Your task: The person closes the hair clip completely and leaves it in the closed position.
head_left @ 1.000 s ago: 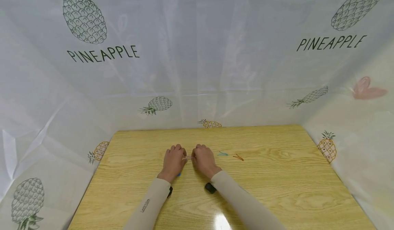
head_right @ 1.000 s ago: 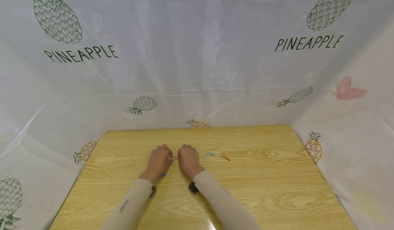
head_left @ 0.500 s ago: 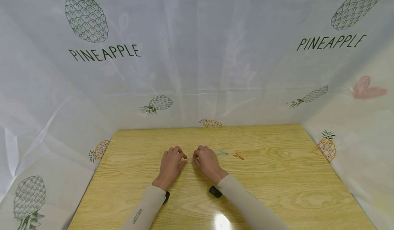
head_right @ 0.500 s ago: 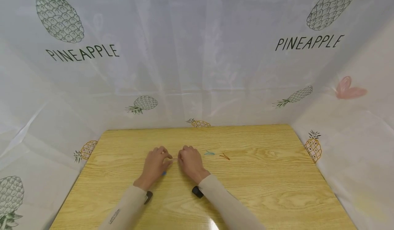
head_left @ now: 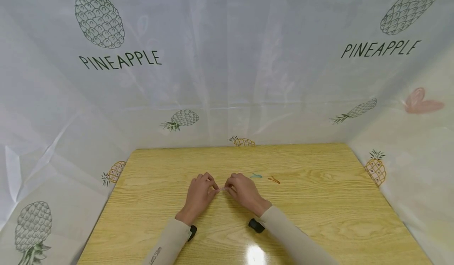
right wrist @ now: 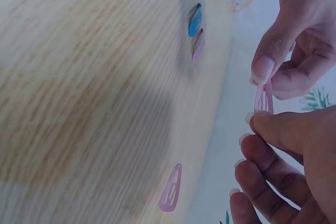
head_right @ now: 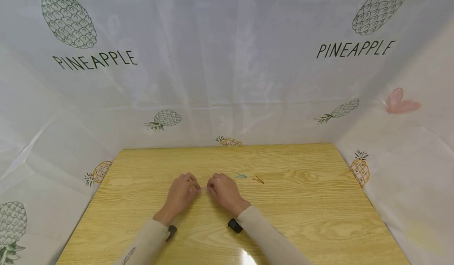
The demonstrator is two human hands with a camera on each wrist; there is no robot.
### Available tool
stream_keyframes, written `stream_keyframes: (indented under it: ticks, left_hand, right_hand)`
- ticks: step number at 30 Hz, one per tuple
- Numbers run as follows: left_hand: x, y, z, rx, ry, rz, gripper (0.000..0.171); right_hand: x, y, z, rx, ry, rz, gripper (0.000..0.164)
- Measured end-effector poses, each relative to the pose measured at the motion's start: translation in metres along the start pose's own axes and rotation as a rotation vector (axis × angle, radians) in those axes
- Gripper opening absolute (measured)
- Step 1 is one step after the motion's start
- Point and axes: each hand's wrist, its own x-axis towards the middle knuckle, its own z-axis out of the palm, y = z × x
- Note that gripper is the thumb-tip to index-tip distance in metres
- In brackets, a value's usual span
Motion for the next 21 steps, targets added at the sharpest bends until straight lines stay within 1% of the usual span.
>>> stream_keyframes:
  ticks: [8,15,21]
  left_hand:
    - [-0.004,0.005,0.000,-0.019,-0.018,0.013,0.013]
    - [-0.006,0.003,0.002,-0.052,-0.025,0.049,0.014]
    - [-0.007,0.002,0.001,-0.079,-0.042,0.078,0.014]
  right_hand:
    - [-0.008,0.005,-0.004,0.034,-0.029,-0.042,0.004]
    - [-0.012,0.009,-0.004,0.054,-0.046,-0.074,0.004]
    - [-0.015,0.011,-0.005,0.042,-0.051,-0.103,0.002]
